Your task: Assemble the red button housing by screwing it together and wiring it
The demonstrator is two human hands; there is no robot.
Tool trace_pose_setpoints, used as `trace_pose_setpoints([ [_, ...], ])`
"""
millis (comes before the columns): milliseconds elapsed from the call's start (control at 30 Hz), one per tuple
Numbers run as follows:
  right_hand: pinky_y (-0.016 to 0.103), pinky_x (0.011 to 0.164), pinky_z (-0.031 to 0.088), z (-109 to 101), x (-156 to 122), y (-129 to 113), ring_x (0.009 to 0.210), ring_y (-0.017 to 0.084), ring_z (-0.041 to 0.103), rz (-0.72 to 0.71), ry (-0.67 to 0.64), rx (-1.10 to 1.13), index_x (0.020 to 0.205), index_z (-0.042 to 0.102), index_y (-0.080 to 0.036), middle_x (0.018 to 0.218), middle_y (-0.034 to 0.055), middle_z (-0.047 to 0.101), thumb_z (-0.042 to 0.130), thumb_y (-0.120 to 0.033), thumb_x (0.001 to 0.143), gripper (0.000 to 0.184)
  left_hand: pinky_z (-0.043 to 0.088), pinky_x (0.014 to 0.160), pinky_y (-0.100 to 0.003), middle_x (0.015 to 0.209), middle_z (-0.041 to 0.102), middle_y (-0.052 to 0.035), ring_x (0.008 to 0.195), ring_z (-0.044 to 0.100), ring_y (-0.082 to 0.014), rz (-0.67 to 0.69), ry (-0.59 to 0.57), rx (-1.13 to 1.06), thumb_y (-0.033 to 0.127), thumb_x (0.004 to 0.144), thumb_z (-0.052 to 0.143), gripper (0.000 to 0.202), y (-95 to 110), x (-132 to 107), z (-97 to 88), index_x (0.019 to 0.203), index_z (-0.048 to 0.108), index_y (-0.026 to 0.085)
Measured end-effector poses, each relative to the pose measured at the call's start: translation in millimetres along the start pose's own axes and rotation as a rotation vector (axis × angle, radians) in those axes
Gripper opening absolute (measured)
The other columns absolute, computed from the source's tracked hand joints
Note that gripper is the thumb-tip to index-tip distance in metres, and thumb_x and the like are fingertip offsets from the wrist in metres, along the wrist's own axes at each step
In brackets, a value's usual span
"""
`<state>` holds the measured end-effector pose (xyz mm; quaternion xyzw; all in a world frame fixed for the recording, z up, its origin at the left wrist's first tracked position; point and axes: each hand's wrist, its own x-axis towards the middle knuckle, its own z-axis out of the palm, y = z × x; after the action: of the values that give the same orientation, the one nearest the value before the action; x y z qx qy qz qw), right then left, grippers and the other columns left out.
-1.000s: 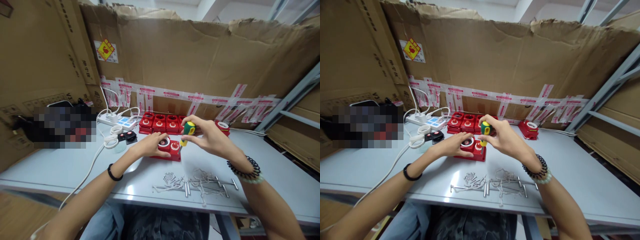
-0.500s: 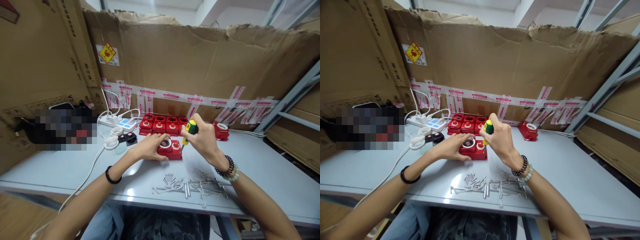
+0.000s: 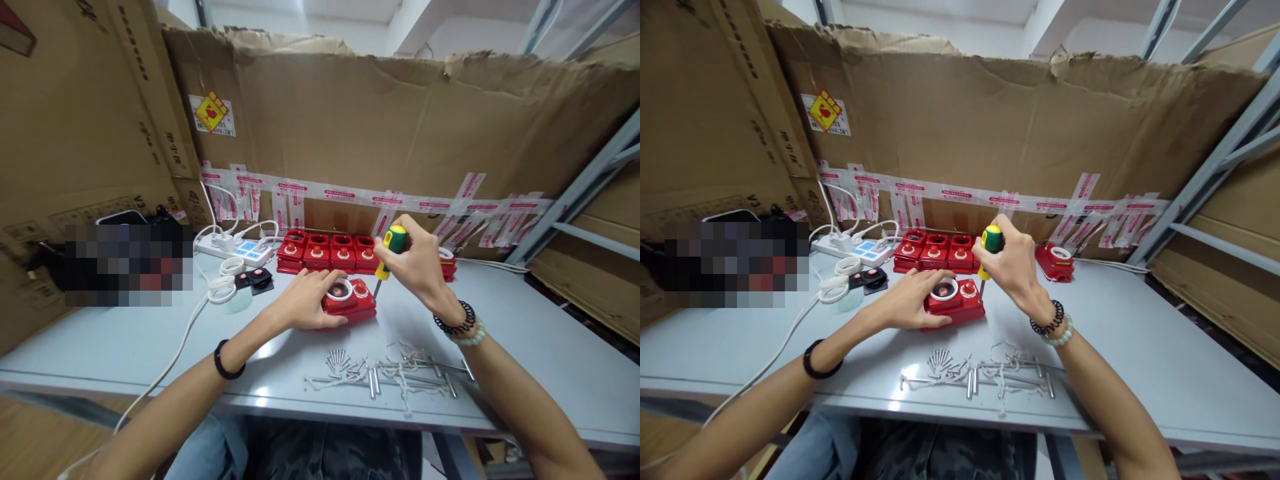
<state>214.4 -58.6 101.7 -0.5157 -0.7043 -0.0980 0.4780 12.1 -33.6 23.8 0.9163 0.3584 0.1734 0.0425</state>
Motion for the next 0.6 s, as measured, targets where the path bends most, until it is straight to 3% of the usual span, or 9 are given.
trace_pose_setpoints([
  [167,0.029,0.054,0.042,-27.8,4.9,-10.4,0.055,0.013,0.049,0.000,0.198,0.141,0.075,0.043,-0.023,0.064,-0.0033,0.048,0.060,-0.025,0.077,0.017,0.042,0.089,-0.042,0.120,0.057,-0.0085,0.106,0.054,-0.0297,0.050,0.008,-0.051,0.050,0.067,0.068,0.069,-7.7,0.0,-8.0,0.125,0.043,0.024],
  [233,0.030,0.057,0.044,-35.8,5.0,-12.0,0.059,0.014,0.054,0.003,0.215,0.212,0.082,0.044,-0.023,0.070,-0.0017,0.052,0.058,-0.025,0.079,0.014,0.043,0.090,-0.040,0.123,0.055,-0.0082,0.109,0.052,-0.0283,0.065,0.050,-0.128,0.047,0.068,0.068,0.067,-9.9,-0.1,-12.2,0.126,0.042,0.024],
  [300,0.030,0.059,0.046,-38.7,5.8,-9.3,0.062,0.014,0.056,-0.022,0.113,0.237,0.085,0.048,-0.023,0.074,-0.0006,0.055,0.057,-0.026,0.081,0.011,0.042,0.094,-0.039,0.126,0.053,-0.0074,0.113,0.051,-0.0269,0.073,0.111,-0.216,0.043,0.070,0.068,0.066,-10.8,0.0,-15.8,0.127,0.040,0.025],
  [467,0.030,0.065,0.047,-29.6,12.0,7.8,0.072,0.016,0.059,-0.063,-0.431,0.216,0.086,0.060,-0.019,0.080,0.0025,0.064,0.065,-0.034,0.075,0.019,0.042,0.096,-0.040,0.128,0.051,-0.0072,0.113,0.052,-0.0260,0.061,0.245,-0.411,0.036,0.065,0.072,0.066,-13.2,0.8,-22.3,0.123,0.043,0.024],
  [533,0.030,0.065,0.047,-26.4,14.8,11.7,0.072,0.016,0.059,-0.046,-0.458,0.237,0.092,0.060,-0.019,0.081,0.0028,0.065,0.065,-0.035,0.075,0.023,0.044,0.093,-0.038,0.126,0.052,-0.0074,0.110,0.054,-0.0253,0.036,0.266,-0.465,0.034,0.063,0.073,0.068,-15.7,0.8,-24.4,0.123,0.043,0.023],
  [600,0.029,0.063,0.045,-25.6,16.1,12.1,0.068,0.014,0.058,-0.012,-0.362,0.226,0.090,0.061,-0.018,0.081,0.0028,0.065,0.062,-0.033,0.077,0.020,0.046,0.090,-0.037,0.123,0.054,-0.0074,0.106,0.057,-0.0249,-0.006,0.278,-0.491,0.033,0.061,0.074,0.073,-18.4,1.1,-25.5,0.124,0.040,0.022],
])
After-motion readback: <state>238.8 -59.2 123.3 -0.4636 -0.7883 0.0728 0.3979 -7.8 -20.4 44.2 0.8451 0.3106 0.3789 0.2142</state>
